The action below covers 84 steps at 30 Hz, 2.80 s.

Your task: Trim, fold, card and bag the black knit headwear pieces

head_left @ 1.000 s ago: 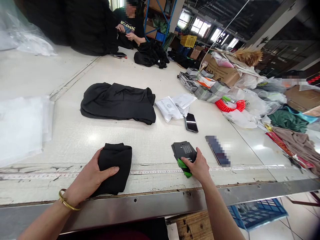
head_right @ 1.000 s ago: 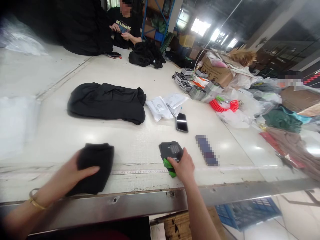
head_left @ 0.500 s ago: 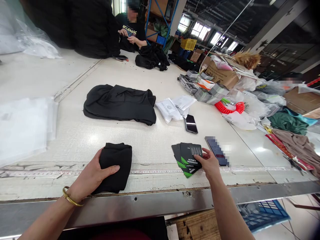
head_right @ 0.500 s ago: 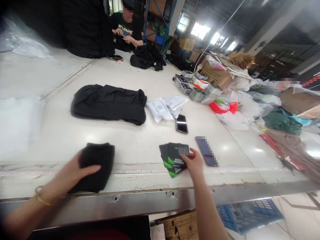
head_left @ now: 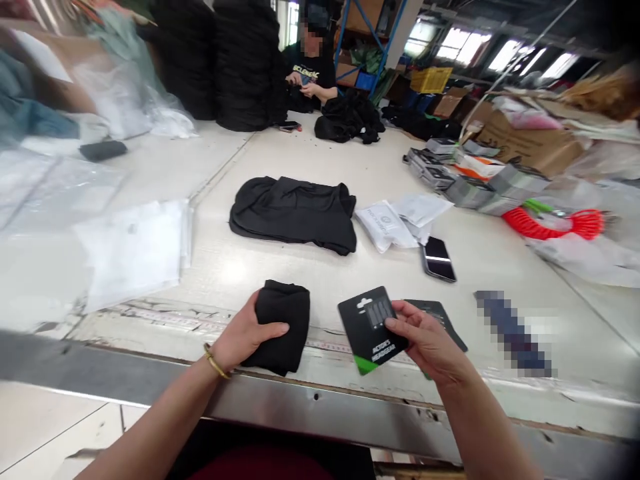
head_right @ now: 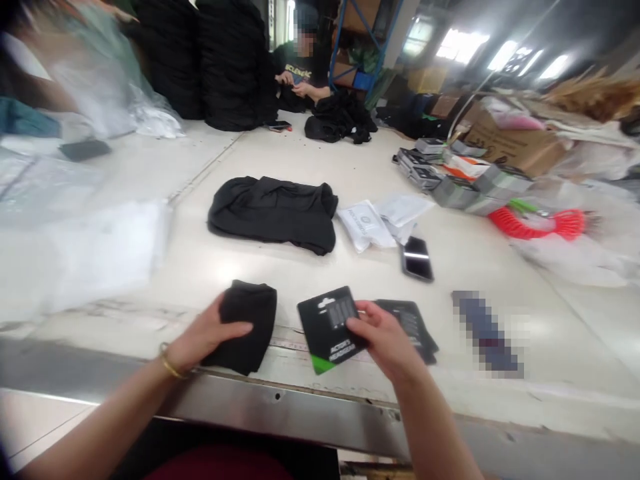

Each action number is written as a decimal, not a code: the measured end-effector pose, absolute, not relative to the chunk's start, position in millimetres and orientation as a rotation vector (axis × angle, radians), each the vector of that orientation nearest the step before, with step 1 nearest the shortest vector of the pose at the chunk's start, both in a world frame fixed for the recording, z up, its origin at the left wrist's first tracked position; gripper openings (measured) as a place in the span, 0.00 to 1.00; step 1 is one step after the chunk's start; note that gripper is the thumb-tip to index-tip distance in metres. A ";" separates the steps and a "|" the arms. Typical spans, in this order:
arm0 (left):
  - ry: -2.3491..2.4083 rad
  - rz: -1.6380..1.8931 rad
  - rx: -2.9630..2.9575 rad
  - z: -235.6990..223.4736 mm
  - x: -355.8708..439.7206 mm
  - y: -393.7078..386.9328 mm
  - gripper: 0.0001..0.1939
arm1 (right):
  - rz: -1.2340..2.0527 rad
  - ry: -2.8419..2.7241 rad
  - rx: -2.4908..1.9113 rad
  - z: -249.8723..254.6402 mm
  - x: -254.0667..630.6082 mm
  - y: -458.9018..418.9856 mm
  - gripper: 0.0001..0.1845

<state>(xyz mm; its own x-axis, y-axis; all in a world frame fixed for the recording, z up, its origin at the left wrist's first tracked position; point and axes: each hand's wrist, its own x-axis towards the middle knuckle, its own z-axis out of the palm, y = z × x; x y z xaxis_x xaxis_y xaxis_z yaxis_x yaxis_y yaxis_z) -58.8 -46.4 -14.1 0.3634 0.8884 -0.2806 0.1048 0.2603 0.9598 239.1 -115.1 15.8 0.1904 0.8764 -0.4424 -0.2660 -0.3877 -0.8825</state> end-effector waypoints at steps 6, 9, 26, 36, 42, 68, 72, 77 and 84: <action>1.032 0.768 1.248 -15.9 -61.1 -44.1 0.32 | 1.601 -0.869 -1.317 15.1 143.7 -76.8 0.11; 1.064 0.815 1.119 -17.3 -62.7 -45.4 0.25 | 1.528 -0.905 -1.359 6.1 126.9 -66.0 0.09; 0.836 0.725 0.985 -16.9 -67.3 -44.6 0.31 | 1.445 -1.016 -1.502 -1.1 128.6 -45.7 0.12; 0.854 0.654 0.936 -19.1 -70.2 -42.6 0.29 | 1.345 -1.789 -1.509 30.9 141.4 -39.0 0.14; 0.823 0.654 0.909 -20.1 -76.0 -41.3 0.26 | 0.896 -1.920 -1.656 24.3 97.4 -45.9 0.15; 1.211 0.735 1.444 -4.6 -107.1 -29.3 0.38 | 1.644 -0.739 -1.216 -19.4 104.7 -96.8 0.25; 2.060 0.793 1.762 -1.3 -168.7 39.7 0.26 | 1.671 -0.776 -1.274 -23.7 115.5 -94.8 0.24; 2.243 0.630 1.691 -16.9 -210.5 104.9 0.24 | 1.655 -0.787 -1.303 -25.0 113.6 -93.9 0.25; 2.289 0.520 1.608 -31.6 -222.9 120.3 0.15 | 1.598 -0.800 -1.334 -25.7 112.3 -93.6 0.25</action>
<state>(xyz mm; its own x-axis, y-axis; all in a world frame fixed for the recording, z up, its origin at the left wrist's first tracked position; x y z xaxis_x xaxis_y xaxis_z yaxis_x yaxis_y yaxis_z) -222.9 120.3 -31.6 -0.3312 0.9430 -0.0331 0.8362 0.3096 0.4527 112.3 -93.6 -25.7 -0.0358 0.9124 -0.4077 -0.2205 -0.4051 -0.8873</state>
